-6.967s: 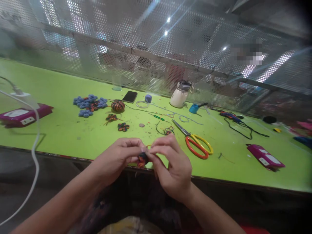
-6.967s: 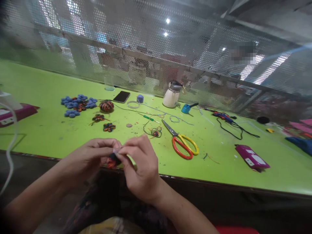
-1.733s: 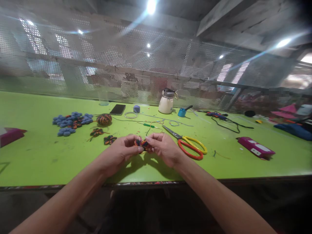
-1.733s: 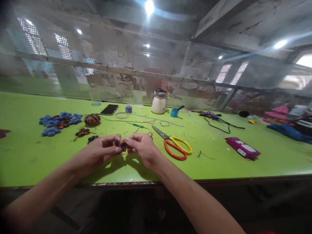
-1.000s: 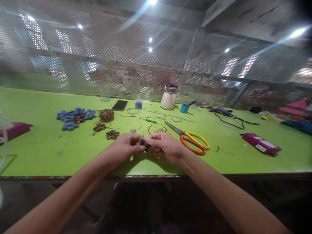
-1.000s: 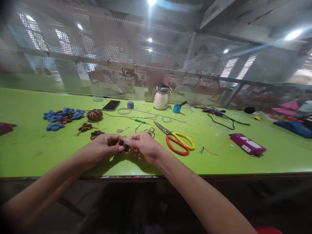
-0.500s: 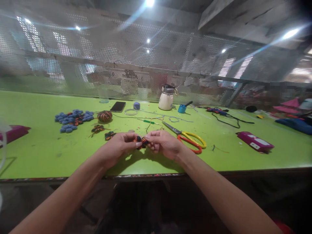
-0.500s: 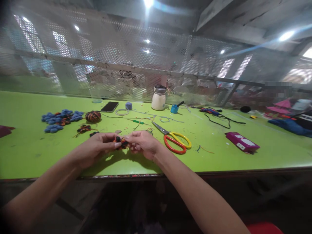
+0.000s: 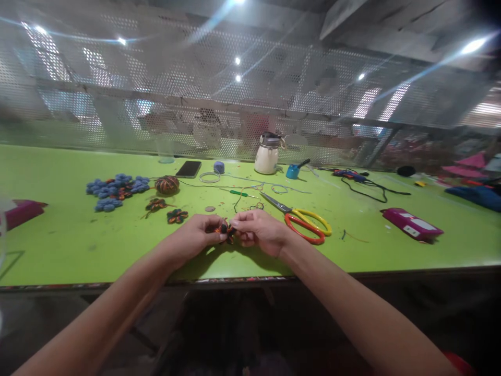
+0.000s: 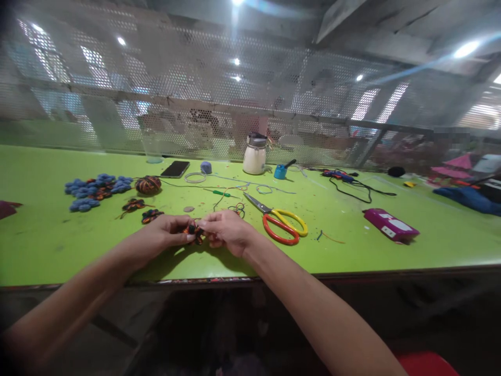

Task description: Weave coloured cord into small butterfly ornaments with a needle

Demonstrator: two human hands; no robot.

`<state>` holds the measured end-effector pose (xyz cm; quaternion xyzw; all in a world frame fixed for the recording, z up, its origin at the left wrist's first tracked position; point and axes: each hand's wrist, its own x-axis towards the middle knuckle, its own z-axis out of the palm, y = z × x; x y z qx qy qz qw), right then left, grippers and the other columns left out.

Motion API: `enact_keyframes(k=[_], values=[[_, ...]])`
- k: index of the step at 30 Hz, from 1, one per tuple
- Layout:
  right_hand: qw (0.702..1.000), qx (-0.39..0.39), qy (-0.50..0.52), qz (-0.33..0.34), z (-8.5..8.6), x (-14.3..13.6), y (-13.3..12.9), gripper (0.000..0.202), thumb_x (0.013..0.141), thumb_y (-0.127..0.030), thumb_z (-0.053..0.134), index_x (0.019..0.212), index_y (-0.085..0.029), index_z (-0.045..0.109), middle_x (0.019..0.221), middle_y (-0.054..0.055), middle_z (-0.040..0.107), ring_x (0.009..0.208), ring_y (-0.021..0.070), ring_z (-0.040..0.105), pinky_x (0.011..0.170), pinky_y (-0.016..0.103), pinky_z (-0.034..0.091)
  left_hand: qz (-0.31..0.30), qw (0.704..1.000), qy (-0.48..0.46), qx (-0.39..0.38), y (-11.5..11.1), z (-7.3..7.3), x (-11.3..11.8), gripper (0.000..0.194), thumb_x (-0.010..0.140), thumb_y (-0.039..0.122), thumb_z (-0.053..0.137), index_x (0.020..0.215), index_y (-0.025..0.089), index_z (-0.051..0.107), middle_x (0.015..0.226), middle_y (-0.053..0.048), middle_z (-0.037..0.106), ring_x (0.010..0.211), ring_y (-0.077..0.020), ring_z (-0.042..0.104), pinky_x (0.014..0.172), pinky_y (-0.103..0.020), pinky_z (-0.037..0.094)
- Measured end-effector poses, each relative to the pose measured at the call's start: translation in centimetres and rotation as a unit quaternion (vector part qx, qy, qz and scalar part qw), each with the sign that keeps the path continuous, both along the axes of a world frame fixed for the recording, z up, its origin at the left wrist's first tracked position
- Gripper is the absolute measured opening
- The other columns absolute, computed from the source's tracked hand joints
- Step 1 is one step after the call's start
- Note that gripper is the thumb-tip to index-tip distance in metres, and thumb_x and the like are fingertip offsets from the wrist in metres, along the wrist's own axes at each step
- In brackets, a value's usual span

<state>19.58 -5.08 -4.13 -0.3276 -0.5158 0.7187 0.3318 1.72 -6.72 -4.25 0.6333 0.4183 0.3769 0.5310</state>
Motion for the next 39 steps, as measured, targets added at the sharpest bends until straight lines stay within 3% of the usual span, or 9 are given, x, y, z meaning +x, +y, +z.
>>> enact_keyframes(k=[5,13,24,27,31,35,39], values=[[1.0,0.014,-0.002,-0.019,0.0,-0.1,0.0,0.034,0.059,-0.032,0.083,0.062,-0.013,0.055,0.047,-0.007,0.042,0.042,0.0035,0.032,0.043,0.02,0.021,-0.05,0.999,0.008,-0.013,-0.2,0.2,-0.2,0.015,0.069,0.027,0.073,0.079,0.016,0.073,0.077,-0.005,0.068,0.076,-0.0206,0.059,0.073,-0.031,0.041],[0.995,0.085,0.02,-0.049,0.6,0.4,-0.2,0.028,0.068,-0.037,0.078,0.074,-0.013,0.063,0.062,-0.002,0.057,0.05,0.0062,0.045,0.048,0.021,0.032,0.064,0.997,-0.03,0.03,0.0,-0.3,-0.2,0.015,0.062,0.026,0.077,0.067,0.017,0.066,0.065,0.0,0.064,0.065,-0.0163,0.057,0.065,-0.028,0.04],[0.968,0.235,-0.048,-0.073,1.2,0.8,-0.7,0.016,0.07,-0.022,0.072,0.084,-0.016,0.069,0.082,0.003,0.065,0.072,0.0134,0.057,0.067,0.029,0.044,0.083,0.995,-0.031,0.052,-0.4,0.3,-0.1,0.014,0.064,0.027,0.075,0.067,0.018,0.064,0.067,0.001,0.061,0.065,-0.0154,0.053,0.063,-0.026,0.037],[0.955,0.275,-0.077,-0.076,1.2,0.6,-0.9,0.015,0.072,-0.023,0.071,0.086,-0.017,0.068,0.086,0.005,0.066,0.079,0.0163,0.059,0.073,0.031,0.045,0.08,0.996,-0.037,0.034,-0.4,0.3,-0.2,0.014,0.063,0.026,0.075,0.066,0.017,0.065,0.064,0.001,0.06,0.063,-0.0148,0.052,0.062,-0.025,0.036],[0.937,0.324,-0.1,-0.087,1.0,0.3,-1.0,0.013,0.075,-0.029,0.07,0.077,-0.017,0.065,0.078,0.003,0.062,0.073,0.016,0.056,0.068,0.031,0.043,0.053,0.997,-0.048,0.016,-0.2,0.0,-0.5,0.011,0.065,0.025,0.075,0.071,0.017,0.07,0.065,0.0,0.062,0.062,-0.0146,0.052,0.06,-0.026,0.036],[0.955,0.274,-0.074,-0.088,0.7,0.0,-0.8,0.024,0.073,-0.038,0.071,0.07,-0.016,0.062,0.065,-0.001,0.056,0.059,0.0111,0.047,0.059,0.027,0.036,0.017,0.999,-0.043,0.01,-0.1,-0.1,-0.6,0.01,0.067,0.027,0.074,0.069,0.017,0.072,0.072,-0.003,0.066,0.065,-0.0159,0.055,0.062,-0.027,0.039],[0.99,0.118,-0.044,-0.058,0.0,-0.1,-0.5,0.036,0.063,-0.044,0.079,0.064,-0.015,0.058,0.055,-0.003,0.052,0.048,0.0068,0.038,0.049,0.023,0.027,0.058,0.998,-0.025,0.007,0.0,0.1,0.0,0.009,0.057,0.019,0.079,0.059,0.018,0.07,0.063,-0.002,0.064,0.07,-0.0207,0.058,0.063,-0.029,0.041]])
